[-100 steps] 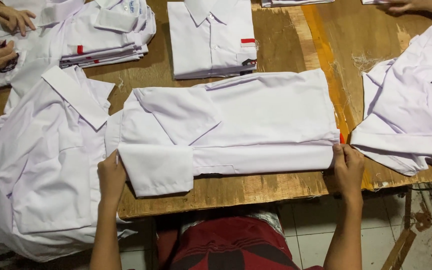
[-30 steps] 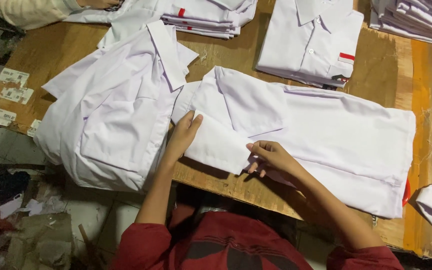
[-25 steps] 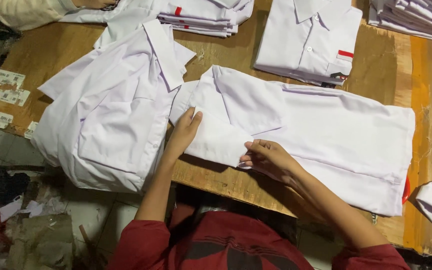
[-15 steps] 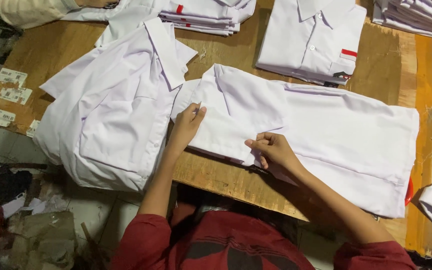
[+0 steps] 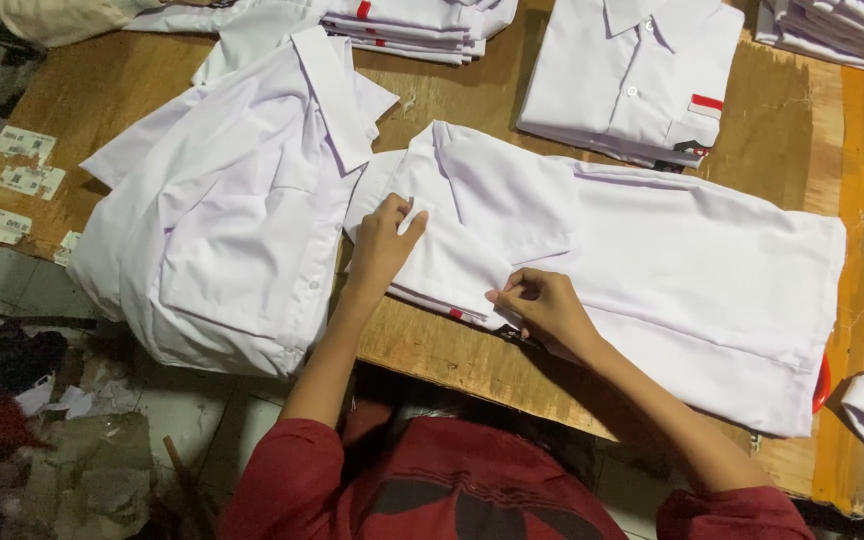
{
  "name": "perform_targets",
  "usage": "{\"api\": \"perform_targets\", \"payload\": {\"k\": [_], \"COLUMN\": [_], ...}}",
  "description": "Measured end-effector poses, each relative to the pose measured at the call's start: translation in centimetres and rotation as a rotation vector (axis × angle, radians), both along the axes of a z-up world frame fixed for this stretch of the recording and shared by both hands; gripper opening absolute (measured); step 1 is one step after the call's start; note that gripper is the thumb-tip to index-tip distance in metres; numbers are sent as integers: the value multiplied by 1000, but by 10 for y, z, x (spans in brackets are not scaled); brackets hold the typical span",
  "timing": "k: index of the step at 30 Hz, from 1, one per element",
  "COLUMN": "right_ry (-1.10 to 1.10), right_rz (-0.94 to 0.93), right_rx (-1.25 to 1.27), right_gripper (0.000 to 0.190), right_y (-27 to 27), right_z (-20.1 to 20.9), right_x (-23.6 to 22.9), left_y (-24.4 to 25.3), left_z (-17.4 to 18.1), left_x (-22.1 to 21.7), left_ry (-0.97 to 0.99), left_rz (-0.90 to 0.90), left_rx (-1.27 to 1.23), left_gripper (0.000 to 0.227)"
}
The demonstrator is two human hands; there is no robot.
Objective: Buttoning the top buttons of white school shirts and folding them neatly on a wooden table.
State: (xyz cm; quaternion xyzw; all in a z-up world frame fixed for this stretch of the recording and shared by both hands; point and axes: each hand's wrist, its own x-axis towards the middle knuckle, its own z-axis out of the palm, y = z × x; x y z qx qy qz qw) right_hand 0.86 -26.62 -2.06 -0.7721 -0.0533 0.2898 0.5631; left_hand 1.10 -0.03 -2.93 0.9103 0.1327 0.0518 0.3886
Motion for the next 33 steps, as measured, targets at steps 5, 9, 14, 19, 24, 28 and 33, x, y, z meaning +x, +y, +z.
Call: {"api": "perform_targets", "payload": {"k": [5, 9, 14, 19, 24, 28, 33], "right_ry": [-42, -152, -130, -231, -179, -155, -136], "right_rz": [-29, 4, -17, -32, -3, -8, 3], "right_rx": [-8, -79, -14, -104, -115, -83, -100], "right_gripper": [22, 26, 23, 20, 21, 20, 20], "right_y": [3, 1, 0, 2, 0, 1, -2], "right_z": [-2, 12, -3, -1, 10, 5, 26], "right_x": [-5, -10, -6, -14, -11, -11, -18], "left_y": [1, -11, -17, -30, -13, -2, 1], "left_z": [-22, 20, 20, -8, -23, -31, -10], "left_x": [1, -22, -41, -55, -47, -43, -43], "left_ry": [-62, -281, -533, -356, -347, -306, -396], "left_rz": [15, 56, -143, -505, -497, -417, -336], "left_rx": [143, 252, 323, 489, 673, 821, 941], "left_gripper": [31, 24, 12, 46, 51, 53, 52]}}
